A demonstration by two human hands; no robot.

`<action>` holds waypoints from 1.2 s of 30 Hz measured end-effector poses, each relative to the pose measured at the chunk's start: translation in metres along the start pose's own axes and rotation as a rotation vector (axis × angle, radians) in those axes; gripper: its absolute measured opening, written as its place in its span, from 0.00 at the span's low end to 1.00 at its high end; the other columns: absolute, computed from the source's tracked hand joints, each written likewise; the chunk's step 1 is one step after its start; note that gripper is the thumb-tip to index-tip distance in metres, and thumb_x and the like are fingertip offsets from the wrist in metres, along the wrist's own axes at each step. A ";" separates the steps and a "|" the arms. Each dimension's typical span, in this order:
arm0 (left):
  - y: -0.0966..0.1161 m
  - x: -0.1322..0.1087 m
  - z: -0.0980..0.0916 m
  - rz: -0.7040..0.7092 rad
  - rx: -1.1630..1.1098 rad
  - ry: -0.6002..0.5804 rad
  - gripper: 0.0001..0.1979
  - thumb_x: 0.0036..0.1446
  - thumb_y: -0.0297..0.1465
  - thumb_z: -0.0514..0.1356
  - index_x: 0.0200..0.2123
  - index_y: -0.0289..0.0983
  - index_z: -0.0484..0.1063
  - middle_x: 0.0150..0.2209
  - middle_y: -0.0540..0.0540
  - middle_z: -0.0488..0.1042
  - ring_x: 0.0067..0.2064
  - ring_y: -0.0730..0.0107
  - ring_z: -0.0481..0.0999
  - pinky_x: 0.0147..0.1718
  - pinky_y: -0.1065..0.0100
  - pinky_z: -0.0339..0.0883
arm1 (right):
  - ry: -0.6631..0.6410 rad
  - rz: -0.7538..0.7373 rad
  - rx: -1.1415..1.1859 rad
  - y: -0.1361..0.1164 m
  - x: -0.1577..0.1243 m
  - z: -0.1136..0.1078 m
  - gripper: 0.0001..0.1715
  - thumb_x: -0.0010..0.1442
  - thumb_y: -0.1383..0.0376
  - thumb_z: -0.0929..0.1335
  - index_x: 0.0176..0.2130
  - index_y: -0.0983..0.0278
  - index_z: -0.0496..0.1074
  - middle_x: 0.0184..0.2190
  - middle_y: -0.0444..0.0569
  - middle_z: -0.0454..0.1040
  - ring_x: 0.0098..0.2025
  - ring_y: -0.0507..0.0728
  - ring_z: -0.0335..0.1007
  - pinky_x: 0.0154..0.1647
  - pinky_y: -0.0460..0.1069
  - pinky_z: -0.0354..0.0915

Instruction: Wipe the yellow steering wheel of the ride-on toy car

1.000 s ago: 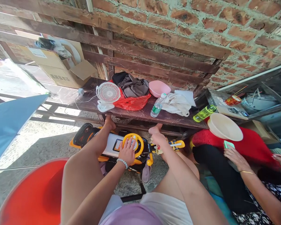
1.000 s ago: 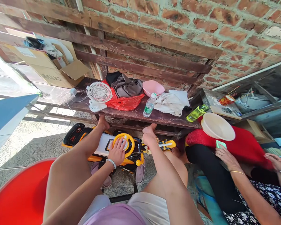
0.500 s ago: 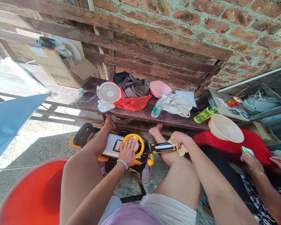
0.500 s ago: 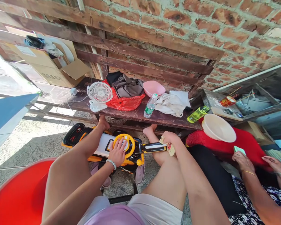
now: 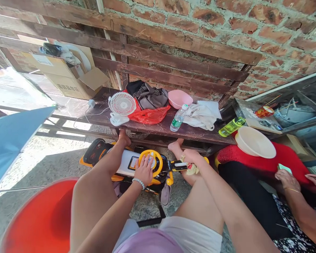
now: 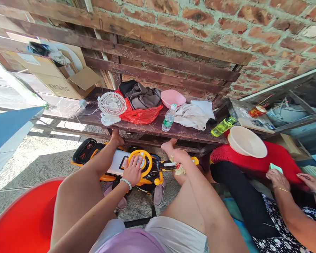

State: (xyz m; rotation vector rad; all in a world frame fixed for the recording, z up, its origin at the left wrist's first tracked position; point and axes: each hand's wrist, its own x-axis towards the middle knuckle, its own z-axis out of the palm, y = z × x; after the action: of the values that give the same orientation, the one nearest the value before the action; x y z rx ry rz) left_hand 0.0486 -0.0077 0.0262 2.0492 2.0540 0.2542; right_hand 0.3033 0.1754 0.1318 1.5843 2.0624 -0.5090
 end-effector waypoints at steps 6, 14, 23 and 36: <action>0.002 0.000 -0.002 -0.011 -0.019 -0.003 0.34 0.67 0.32 0.53 0.75 0.39 0.62 0.78 0.40 0.55 0.78 0.43 0.53 0.74 0.35 0.41 | 0.217 0.158 -0.061 0.042 -0.026 0.011 0.18 0.64 0.69 0.68 0.50 0.62 0.84 0.53 0.59 0.77 0.52 0.62 0.77 0.50 0.50 0.67; 0.002 0.000 -0.002 -0.010 -0.035 0.010 0.33 0.67 0.31 0.52 0.75 0.39 0.63 0.78 0.41 0.55 0.78 0.46 0.53 0.75 0.37 0.40 | 0.914 0.539 0.660 0.048 -0.070 0.095 0.24 0.70 0.58 0.64 0.55 0.70 0.78 0.48 0.61 0.77 0.49 0.64 0.76 0.53 0.53 0.70; -0.001 0.000 0.004 -0.003 -0.053 0.024 0.33 0.68 0.32 0.52 0.75 0.38 0.62 0.78 0.40 0.54 0.78 0.44 0.53 0.74 0.35 0.40 | 0.480 0.700 0.328 0.021 -0.070 0.092 0.20 0.70 0.61 0.65 0.57 0.63 0.78 0.56 0.61 0.70 0.46 0.62 0.79 0.48 0.55 0.73; -0.001 0.000 0.004 0.005 -0.068 0.048 0.34 0.67 0.31 0.52 0.75 0.39 0.63 0.78 0.39 0.55 0.78 0.43 0.54 0.74 0.35 0.41 | 0.318 0.329 0.169 -0.052 -0.083 0.142 0.35 0.69 0.64 0.68 0.72 0.54 0.65 0.65 0.58 0.62 0.60 0.61 0.73 0.56 0.50 0.69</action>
State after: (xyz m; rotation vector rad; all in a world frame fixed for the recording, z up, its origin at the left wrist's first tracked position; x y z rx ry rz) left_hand 0.0489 -0.0077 0.0224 2.0272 2.0384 0.3722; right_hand 0.2917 0.0168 0.0651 2.1751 1.9545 -0.3337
